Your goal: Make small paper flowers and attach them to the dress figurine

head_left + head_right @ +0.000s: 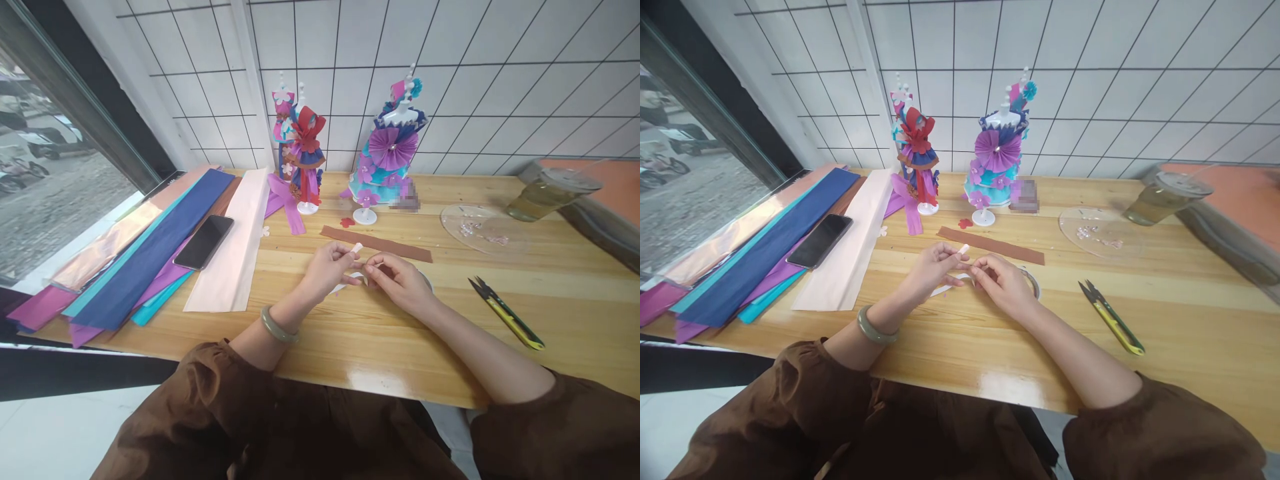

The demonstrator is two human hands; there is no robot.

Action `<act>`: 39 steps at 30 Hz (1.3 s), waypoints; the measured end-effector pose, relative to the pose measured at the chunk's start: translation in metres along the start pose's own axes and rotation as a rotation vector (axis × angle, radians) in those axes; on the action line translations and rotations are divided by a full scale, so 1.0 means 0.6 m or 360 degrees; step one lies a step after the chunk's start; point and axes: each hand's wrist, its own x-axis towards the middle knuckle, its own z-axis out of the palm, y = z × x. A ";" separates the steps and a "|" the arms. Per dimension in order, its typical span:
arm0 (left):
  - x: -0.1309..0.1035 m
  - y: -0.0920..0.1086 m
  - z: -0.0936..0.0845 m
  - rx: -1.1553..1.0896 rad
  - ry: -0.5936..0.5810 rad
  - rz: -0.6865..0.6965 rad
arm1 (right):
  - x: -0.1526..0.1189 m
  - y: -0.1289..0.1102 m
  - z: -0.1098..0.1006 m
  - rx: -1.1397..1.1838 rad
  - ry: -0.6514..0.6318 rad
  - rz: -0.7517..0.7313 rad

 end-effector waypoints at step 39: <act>0.007 -0.034 -0.012 0.0598 -0.0094 -0.0280 | 0.018 0.018 -0.016 0.0857 0.0207 0.0466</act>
